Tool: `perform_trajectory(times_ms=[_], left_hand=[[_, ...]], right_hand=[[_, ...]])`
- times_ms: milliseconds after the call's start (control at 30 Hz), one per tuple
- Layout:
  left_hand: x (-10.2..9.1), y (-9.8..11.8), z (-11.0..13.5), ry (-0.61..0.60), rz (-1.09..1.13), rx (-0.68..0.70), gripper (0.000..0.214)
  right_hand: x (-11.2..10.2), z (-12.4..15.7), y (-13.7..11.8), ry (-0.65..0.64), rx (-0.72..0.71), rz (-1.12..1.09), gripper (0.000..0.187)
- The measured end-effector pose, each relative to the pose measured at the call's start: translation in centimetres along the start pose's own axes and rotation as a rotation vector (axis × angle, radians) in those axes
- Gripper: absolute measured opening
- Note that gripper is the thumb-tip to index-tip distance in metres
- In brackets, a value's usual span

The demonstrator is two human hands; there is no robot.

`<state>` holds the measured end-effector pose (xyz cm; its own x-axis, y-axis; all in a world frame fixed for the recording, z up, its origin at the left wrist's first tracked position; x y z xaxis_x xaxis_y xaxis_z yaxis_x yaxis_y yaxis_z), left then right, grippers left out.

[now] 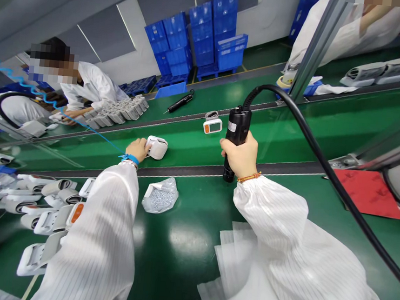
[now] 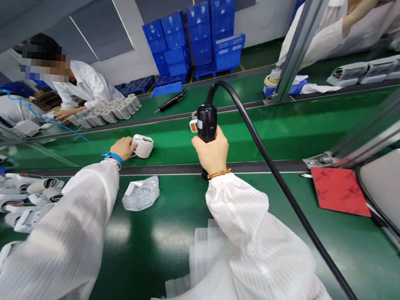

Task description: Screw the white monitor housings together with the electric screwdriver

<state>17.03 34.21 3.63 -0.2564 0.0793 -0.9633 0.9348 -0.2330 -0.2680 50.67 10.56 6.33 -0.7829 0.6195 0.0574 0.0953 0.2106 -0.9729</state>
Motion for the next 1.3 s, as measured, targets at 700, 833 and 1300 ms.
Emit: perform_trajectory(times_ms=[700,833,1300], left_hand=[[-5.0,-3.8,14.2,0.185,-0.191,-0.105,0.041],[-7.0,1.2,16.7,0.271,-0.109,0.031,0.037],[-4.2,14.5,20.7,0.293,0.459,0.424,0.036]], right_hand=[[0.3,-0.1,0.0,-0.001,0.001,0.004,0.019],[0.4,0.1,-0.2,-0.003,-0.01,-0.003,0.02],[-0.3,-0.6,0.4,0.006,-0.04,-0.054,0.024]])
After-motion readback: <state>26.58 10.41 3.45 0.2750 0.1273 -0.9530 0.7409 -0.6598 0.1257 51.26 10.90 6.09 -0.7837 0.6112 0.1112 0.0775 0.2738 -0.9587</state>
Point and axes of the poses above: each hand's wrist, its own z-axis away from the middle knuckle, its own x-axis out of the palm, y = z × x, the point moved 10 cm from there along -z, towards the middle knuckle, and after that the axes turned 7 degrees about -y, right-handed, at the moved point
